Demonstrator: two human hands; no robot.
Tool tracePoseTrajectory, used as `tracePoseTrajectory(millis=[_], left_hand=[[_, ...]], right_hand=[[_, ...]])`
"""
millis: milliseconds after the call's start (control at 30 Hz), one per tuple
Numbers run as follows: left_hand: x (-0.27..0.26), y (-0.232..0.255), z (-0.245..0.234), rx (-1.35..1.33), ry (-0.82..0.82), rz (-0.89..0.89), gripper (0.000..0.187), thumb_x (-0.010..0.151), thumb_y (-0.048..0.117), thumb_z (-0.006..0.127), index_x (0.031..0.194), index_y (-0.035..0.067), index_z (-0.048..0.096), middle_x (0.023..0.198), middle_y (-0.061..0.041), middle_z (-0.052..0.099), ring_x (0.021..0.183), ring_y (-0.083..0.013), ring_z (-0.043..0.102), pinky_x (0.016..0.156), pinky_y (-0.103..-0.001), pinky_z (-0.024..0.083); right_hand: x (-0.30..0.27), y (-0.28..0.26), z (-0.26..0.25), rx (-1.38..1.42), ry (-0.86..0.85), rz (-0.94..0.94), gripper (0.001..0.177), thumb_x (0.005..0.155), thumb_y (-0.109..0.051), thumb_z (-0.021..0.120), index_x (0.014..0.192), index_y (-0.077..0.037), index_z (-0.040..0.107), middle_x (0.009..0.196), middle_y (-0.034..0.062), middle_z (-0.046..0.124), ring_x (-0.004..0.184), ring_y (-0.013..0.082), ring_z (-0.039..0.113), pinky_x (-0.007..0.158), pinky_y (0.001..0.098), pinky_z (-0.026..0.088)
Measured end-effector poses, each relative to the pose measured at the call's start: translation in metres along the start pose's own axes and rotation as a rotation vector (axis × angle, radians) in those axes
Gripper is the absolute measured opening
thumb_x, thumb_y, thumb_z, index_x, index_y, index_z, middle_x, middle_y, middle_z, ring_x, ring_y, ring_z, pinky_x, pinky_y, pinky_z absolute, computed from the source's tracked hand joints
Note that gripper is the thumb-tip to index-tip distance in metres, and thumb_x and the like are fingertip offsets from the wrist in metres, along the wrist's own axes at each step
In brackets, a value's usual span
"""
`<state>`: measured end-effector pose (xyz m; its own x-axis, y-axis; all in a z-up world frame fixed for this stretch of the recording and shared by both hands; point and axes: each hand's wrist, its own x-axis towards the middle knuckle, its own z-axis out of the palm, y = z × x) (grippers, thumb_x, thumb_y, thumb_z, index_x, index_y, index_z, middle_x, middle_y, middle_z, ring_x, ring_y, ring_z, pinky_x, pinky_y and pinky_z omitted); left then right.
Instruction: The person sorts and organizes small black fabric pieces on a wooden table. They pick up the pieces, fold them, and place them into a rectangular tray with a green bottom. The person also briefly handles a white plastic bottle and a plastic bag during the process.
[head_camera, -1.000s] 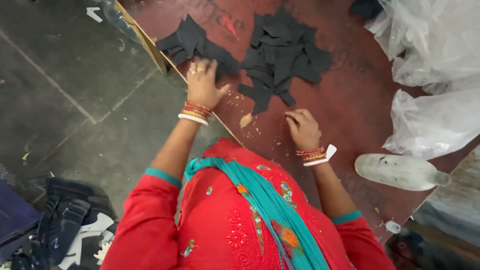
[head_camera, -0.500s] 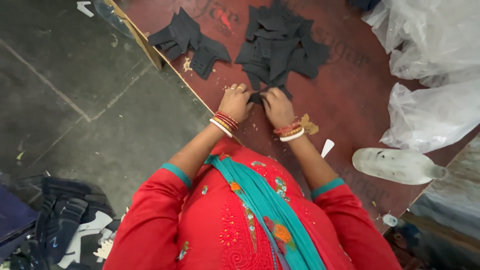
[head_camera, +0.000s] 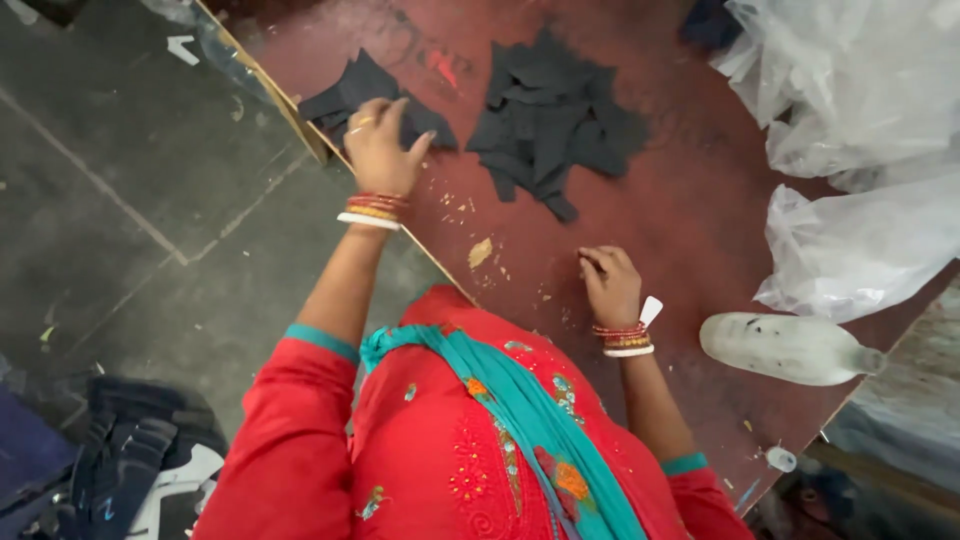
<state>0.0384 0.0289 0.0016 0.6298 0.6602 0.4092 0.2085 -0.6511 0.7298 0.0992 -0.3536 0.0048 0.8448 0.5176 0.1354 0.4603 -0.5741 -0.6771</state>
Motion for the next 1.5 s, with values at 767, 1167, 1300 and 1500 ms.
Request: tracePoseTrajectory(millis=[767, 1167, 1300, 1500], left_hand=[[-0.091, 0.068, 0.036, -0.153, -0.385, 0.307, 0.034, 0.081, 0.014, 0.074, 0.112, 0.001, 0.071, 0.116, -0.016, 0.069, 0.111, -0.0379, 0.061, 0.099, -0.046, 0.049], [-0.139, 0.054, 0.029, -0.075, -0.644, 0.224, 0.040, 0.074, 0.012, 0.078, 0.112, 0.000, 0.074, 0.113, -0.015, 0.065, 0.105, -0.0368, 0.059, 0.093, -0.045, 0.050], [-0.140, 0.054, 0.029, -0.058, -0.652, 0.212, 0.034, 0.077, 0.011, 0.076, 0.110, 0.002, 0.075, 0.112, -0.013, 0.065, 0.107, -0.0354, 0.060, 0.094, -0.044, 0.051], [-0.128, 0.056, 0.018, -0.034, -0.643, 0.254, 0.036, 0.076, 0.015, 0.077, 0.108, -0.001, 0.074, 0.114, -0.015, 0.065, 0.109, -0.0358, 0.060, 0.096, -0.044, 0.051]], right_hand=[[0.025, -0.036, -0.011, 0.230, 0.002, 0.127, 0.017, 0.094, -0.005, 0.070, 0.110, -0.006, 0.076, 0.110, 0.0111, 0.066, 0.078, 0.0151, 0.072, 0.059, 0.0260, 0.060], [0.021, -0.048, 0.042, 0.035, -0.111, -0.250, 0.016, 0.094, -0.012, 0.072, 0.109, -0.008, 0.076, 0.105, 0.0110, 0.069, 0.097, 0.0290, 0.069, 0.083, 0.0377, 0.055], [0.009, -0.045, 0.050, -0.173, -0.078, -0.358, 0.015, 0.092, -0.011, 0.072, 0.106, -0.008, 0.075, 0.102, 0.0104, 0.068, 0.098, 0.0305, 0.067, 0.084, 0.0401, 0.055], [-0.008, -0.045, 0.016, -0.206, -0.209, -0.378, 0.016, 0.089, -0.010, 0.071, 0.104, -0.010, 0.076, 0.100, 0.0091, 0.069, 0.096, 0.0318, 0.067, 0.083, 0.0422, 0.054]])
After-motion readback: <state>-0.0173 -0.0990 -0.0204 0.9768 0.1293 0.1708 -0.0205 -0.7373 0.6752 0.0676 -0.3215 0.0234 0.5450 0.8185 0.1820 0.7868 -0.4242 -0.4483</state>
